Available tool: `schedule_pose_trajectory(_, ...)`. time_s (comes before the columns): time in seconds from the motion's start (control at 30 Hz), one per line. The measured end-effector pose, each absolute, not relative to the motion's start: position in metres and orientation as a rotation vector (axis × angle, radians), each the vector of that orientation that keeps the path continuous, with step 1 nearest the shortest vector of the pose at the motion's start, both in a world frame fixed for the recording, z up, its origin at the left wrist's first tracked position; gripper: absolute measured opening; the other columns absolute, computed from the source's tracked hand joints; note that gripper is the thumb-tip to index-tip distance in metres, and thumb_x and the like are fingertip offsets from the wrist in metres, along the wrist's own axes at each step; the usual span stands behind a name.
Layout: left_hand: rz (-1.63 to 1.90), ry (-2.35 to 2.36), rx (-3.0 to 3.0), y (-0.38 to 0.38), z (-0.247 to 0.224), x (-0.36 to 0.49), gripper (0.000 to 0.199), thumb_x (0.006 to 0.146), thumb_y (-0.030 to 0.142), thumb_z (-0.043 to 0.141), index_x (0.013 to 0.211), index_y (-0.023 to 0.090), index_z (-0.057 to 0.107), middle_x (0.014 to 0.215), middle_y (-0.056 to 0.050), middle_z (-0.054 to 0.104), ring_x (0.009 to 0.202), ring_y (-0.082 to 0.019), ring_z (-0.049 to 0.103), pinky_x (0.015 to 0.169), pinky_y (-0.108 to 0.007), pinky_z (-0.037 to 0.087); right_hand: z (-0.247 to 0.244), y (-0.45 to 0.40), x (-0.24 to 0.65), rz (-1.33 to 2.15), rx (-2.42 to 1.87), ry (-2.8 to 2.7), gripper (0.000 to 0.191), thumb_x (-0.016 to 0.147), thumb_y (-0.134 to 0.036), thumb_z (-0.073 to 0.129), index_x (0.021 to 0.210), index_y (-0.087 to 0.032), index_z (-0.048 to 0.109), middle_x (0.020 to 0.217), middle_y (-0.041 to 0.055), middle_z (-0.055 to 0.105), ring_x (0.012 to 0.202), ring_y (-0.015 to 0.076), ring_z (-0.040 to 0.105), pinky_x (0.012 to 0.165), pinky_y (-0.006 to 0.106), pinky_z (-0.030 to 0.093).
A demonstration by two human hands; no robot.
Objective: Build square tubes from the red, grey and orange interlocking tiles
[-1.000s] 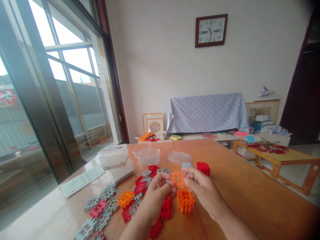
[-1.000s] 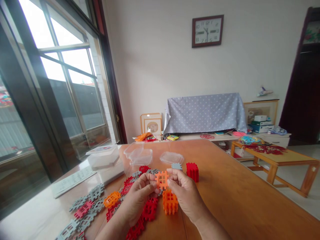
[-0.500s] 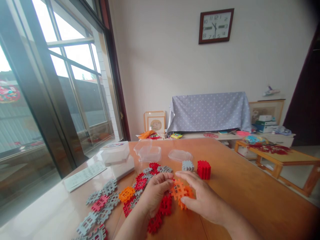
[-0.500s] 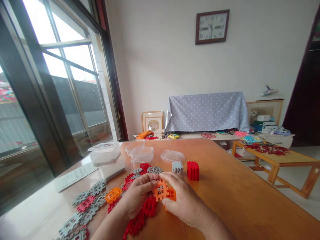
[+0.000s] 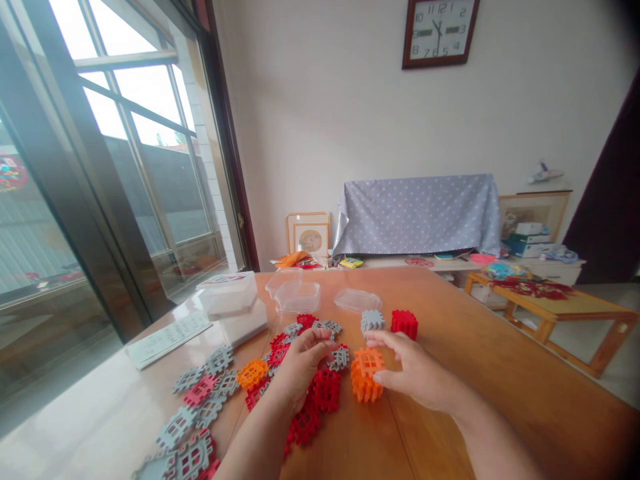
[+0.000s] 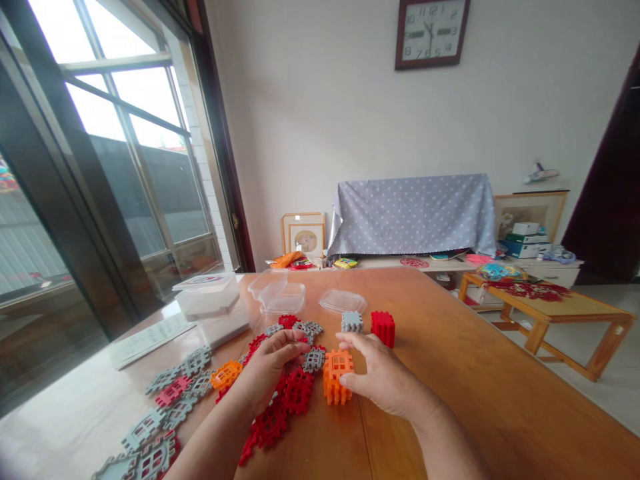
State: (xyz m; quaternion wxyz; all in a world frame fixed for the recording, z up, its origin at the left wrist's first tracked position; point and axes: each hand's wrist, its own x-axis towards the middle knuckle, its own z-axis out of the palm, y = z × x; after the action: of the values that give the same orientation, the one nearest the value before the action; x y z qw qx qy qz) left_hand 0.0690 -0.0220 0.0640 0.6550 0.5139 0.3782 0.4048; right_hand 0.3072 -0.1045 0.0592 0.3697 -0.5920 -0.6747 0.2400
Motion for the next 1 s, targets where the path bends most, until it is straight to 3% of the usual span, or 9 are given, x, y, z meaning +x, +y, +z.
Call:
schedule_pose_trajectory(0.27, 0.991, 0.915, 1.238, -0.013, 0.069, 0.057, 0.03, 0.075, 0.033, 0.075, 0.1, 0.02, 0.066, 0.087, -0.001, 0.069, 0.073, -0.012, 0.061, 0.066, -0.024, 0.042, 0.058, -0.105, 0.31, 0.683, -1.525, -1.742, 0.069, 0.075, -0.037, 0.076, 0.14, -0.031, 0.052, 0.14, 0.0089, 0.057, 0.132, 0.0288, 0.051, 0.11, 0.047, 0.04)
schedule_pose_trajectory(0.57, 1.32, 0.988, 1.001, 0.013, 0.076, 0.012, 0.044, 0.069, 0.039, 0.079, 0.105, 0.017, 0.067, 0.095, -0.008, 0.074, 0.074, -0.013, 0.064, 0.067, -0.024, 0.043, 0.066, -0.103, 0.289, 0.472, -1.491, -1.721, 0.041, 0.086, -0.039, 0.065, 0.125, -0.028, 0.061, 0.125, 0.0061, 0.067, 0.119, 0.0249, 0.059, 0.103, 0.041, 0.044)
schedule_pose_trajectory(0.73, 1.572, 1.105, 0.649, 0.03, 0.081, -0.026, 0.037, 0.072, 0.036, 0.073, 0.103, 0.021, 0.063, 0.103, -0.007, 0.073, 0.074, -0.012, 0.065, 0.063, -0.023, 0.039, 0.061, -0.098, 0.265, 0.358, -1.472, -1.757, 0.03, 0.09, -0.041, 0.06, 0.116, -0.026, 0.065, 0.121, 0.0064, 0.067, 0.114, 0.025, 0.061, 0.099, 0.039, 0.047)
schedule_pose_trajectory(1.0, 1.709, 1.016, 0.293, 0.033, 0.083, -0.057, 0.026, 0.078, 0.033, 0.062, 0.102, 0.025, 0.056, 0.128, -0.006, 0.065, 0.111, -0.02, 0.065, 0.068, -0.025, 0.039, 0.075, -0.093, 0.207, 0.327, -1.494, -2.004, 0.025, 0.087, -0.034, 0.06, 0.11, -0.03, 0.07, 0.112, 0.0053, 0.07, 0.107, 0.0264, 0.063, 0.095, 0.039, 0.048)
